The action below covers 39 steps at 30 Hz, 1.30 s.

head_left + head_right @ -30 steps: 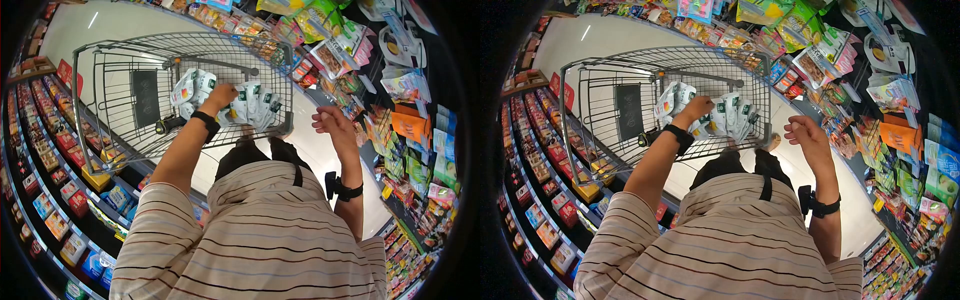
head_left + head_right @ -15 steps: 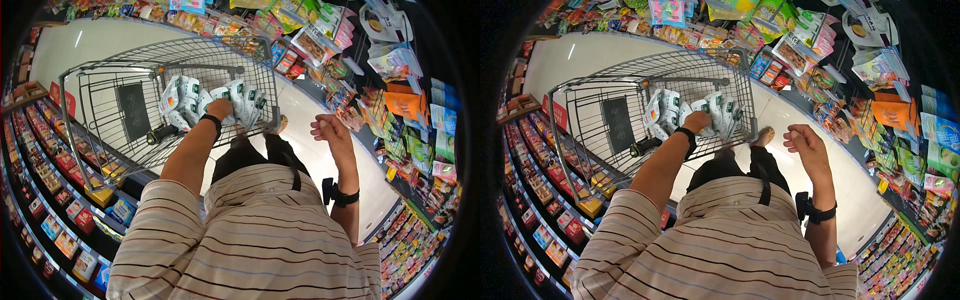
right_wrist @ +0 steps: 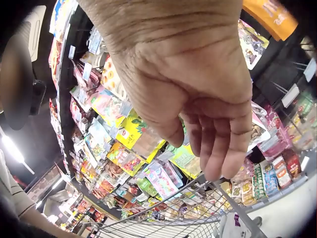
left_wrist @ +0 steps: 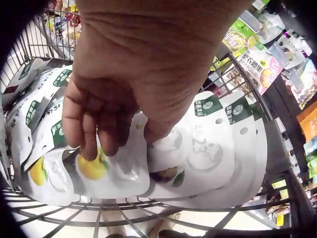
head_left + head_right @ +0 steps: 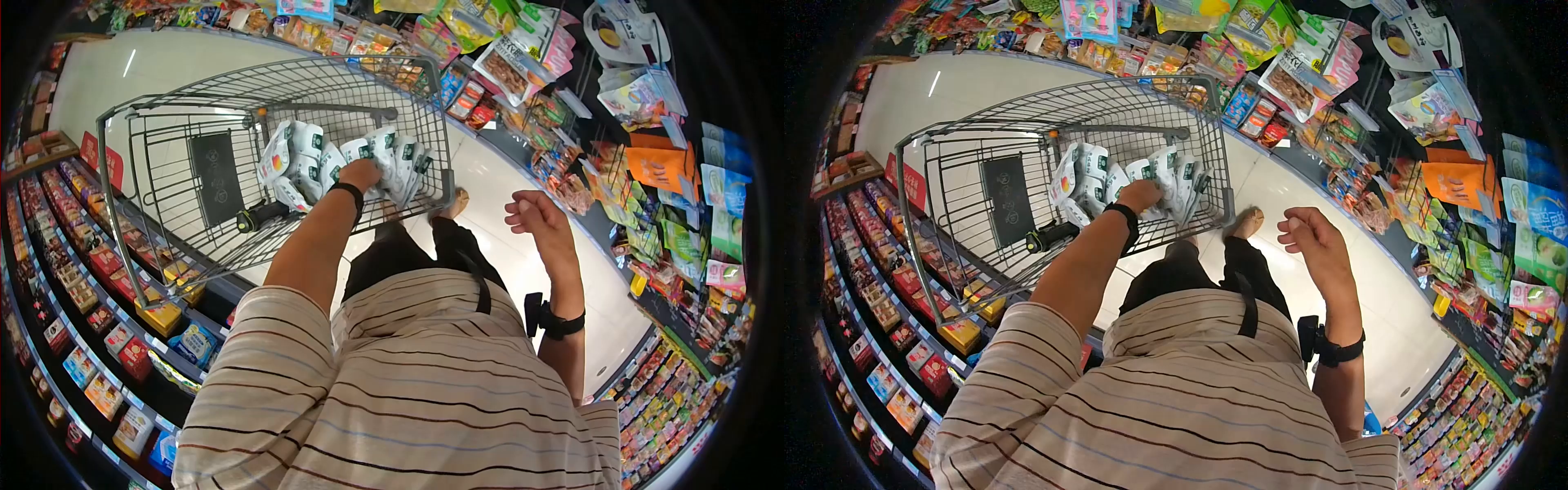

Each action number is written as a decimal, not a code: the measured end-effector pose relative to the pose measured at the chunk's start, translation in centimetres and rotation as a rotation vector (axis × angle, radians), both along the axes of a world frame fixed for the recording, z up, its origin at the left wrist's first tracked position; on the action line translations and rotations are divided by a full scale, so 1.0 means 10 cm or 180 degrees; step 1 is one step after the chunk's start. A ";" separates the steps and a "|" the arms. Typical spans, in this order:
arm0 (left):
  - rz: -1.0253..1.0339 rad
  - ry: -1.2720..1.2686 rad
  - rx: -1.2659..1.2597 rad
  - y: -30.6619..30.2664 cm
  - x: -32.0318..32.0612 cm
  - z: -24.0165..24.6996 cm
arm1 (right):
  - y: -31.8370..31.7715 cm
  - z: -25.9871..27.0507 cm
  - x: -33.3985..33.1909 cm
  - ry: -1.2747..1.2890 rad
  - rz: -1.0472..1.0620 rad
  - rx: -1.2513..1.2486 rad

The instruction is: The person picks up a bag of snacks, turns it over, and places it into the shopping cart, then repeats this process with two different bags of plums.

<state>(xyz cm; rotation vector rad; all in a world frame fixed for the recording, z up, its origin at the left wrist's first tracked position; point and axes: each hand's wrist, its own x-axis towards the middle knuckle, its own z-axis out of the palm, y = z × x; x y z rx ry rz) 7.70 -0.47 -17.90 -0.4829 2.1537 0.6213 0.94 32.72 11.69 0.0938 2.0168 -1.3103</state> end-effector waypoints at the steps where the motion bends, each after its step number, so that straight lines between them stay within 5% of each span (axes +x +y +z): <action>1: -0.0024 -0.0015 -0.0003 -0.01 0.01 -0.01 | -0.01 -0.01 0.00 0.0000 0.0008 -0.0029; 9: 0.0086 -0.0366 0.0238 -0.24 0.16 0.56 | -0.23 -0.10 -0.08 0.0026 0.0296 -0.0225; 14: -0.0134 0.0116 0.0078 -0.41 0.41 0.43 | -0.42 -0.11 -0.13 0.0012 0.0577 -0.0255; 16: -0.0049 0.0278 0.0172 -0.49 0.42 0.76 | -0.47 -0.12 -0.17 0.0039 0.0684 -0.0271; 20: 0.0428 0.1625 0.0613 -0.77 0.63 1.06 | -0.59 -0.16 -0.20 0.0029 0.0807 -0.0329; 23: 0.1870 0.1926 0.1985 -0.77 0.68 1.85 | -0.70 -0.21 -0.23 0.0034 0.0914 -0.0424; 29: 0.3223 0.1425 0.3330 -1.02 0.78 2.36 | -1.00 -0.16 -0.29 0.0481 0.1162 -0.0603; 34: 0.3713 0.1657 0.3788 -0.89 0.72 2.71 | -1.22 -0.20 -0.35 0.1039 0.1336 -0.0950; 39: 0.3581 0.1769 0.4150 -0.77 0.62 2.86 | -1.32 -0.06 -0.31 0.0557 0.1377 -0.1043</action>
